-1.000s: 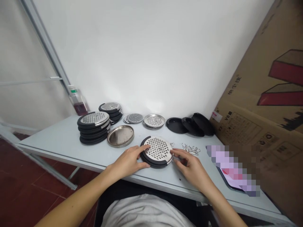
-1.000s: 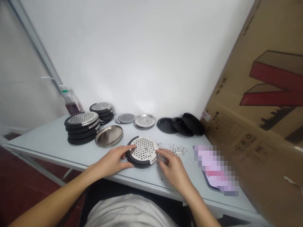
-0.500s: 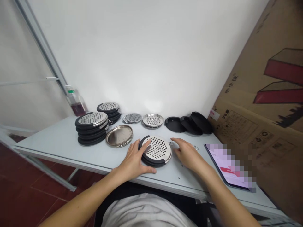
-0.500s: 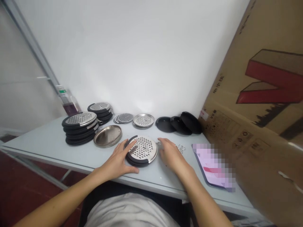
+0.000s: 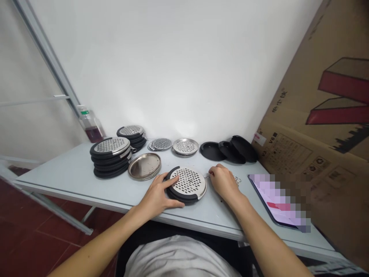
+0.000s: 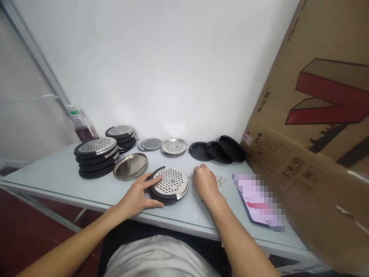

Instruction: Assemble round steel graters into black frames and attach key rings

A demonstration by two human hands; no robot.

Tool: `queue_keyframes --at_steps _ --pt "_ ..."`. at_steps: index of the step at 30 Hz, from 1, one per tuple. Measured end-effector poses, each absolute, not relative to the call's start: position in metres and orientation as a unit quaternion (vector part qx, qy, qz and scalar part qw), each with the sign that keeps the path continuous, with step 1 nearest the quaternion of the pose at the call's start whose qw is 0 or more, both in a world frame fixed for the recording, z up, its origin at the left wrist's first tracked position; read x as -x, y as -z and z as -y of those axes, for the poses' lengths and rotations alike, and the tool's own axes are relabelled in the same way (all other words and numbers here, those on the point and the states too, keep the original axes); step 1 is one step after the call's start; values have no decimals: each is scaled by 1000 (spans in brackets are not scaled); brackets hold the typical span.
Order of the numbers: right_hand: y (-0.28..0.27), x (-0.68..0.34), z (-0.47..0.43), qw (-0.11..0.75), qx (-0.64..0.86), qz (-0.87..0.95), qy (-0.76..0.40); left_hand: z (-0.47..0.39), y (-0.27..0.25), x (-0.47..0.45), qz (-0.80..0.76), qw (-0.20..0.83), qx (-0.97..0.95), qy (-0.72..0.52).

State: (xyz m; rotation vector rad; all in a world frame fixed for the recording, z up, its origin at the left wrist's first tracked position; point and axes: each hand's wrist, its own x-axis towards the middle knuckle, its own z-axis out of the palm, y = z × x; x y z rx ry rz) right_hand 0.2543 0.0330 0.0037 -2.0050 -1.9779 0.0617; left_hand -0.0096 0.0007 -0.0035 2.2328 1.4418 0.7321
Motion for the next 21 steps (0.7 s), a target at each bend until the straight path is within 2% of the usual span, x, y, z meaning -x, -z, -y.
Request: queue_keyframes --at_steps 9,16,21 --pt "-1 -258 -25 184 709 680 -16 0 6 10 -478 193 -821 -245" --pt "6 -256 11 276 649 709 -25 -4 3 6 -469 205 -831 -219" --pt "21 -252 19 321 586 741 -64 -7 1 2 -475 225 -812 -254"
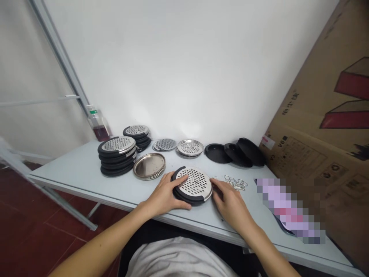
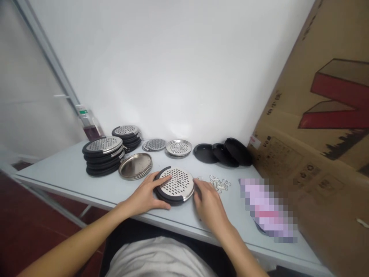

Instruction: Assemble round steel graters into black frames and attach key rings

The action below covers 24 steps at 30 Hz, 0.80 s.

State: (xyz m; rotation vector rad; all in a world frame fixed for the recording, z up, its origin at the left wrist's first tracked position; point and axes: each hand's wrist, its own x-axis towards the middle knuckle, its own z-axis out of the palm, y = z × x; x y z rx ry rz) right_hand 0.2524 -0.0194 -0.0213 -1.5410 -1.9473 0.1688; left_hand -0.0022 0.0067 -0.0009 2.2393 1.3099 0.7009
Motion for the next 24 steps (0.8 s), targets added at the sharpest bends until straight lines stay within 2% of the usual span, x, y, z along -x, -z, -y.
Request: queue_keyframes --at_steps 5,11,18,24 --pt "28 -254 20 365 605 699 -108 -6 -3 -6 -497 241 -781 -292" --pt "25 -258 22 411 635 646 -104 -15 -36 6 -513 194 -776 -312" --pt "27 -256 21 393 622 667 -112 -53 -121 94 -502 169 -771 -354" --pt "25 -254 22 375 619 681 -114 -80 -143 187 -577 190 -715 -346"
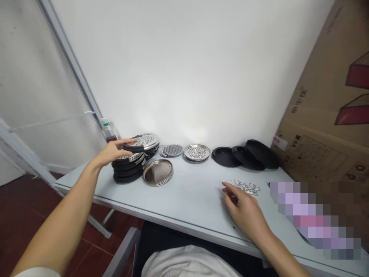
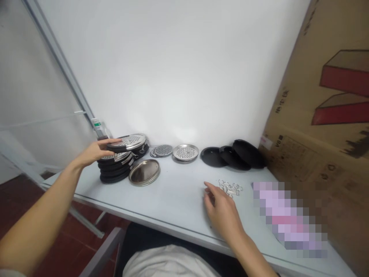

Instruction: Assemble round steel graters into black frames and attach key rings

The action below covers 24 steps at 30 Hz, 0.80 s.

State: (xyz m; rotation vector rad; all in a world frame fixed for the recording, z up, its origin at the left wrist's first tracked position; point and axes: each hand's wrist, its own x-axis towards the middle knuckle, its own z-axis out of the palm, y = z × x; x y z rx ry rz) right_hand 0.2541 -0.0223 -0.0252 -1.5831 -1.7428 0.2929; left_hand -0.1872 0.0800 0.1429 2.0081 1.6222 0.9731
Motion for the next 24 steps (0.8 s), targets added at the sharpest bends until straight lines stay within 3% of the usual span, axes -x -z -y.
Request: queue_keyframes --at_steps 9,16,24 --pt "24 -252 22 367 613 688 -124 -87 -112 257 -596 191 -692 -359" --pt "26 -253 21 368 605 696 -121 -84 -109 267 -569 277 -673 -383" --pt "25 -253 21 354 603 705 -119 -83 -104 264 -576 270 -673 -377"
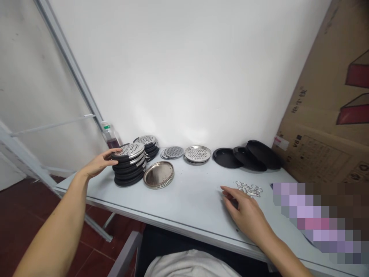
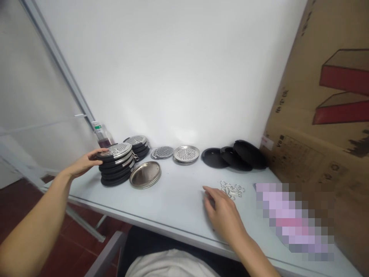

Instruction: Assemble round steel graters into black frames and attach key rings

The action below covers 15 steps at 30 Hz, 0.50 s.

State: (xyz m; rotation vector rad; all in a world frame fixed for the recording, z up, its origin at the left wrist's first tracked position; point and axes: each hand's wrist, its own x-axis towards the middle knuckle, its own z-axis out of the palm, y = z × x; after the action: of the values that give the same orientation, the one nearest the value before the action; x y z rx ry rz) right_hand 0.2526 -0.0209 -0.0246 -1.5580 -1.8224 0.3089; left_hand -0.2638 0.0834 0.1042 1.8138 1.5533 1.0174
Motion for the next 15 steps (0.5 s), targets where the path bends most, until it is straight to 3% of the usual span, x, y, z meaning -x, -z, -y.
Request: queue_keyframes --at_steps 7,9,13,15 --pt "25 -253 21 355 597 711 -110 -74 -110 256 -591 225 -689 -354" --pt "25 -253 20 354 596 712 -108 -67 -117 251 -616 158 -680 -366" --pt "25 -252 20 345 597 716 -104 -46 -117 209 -611 -92 -638 -459" --pt "24 -251 21 340 597 719 -102 -34 -103 173 -562 -94 -687 -451"
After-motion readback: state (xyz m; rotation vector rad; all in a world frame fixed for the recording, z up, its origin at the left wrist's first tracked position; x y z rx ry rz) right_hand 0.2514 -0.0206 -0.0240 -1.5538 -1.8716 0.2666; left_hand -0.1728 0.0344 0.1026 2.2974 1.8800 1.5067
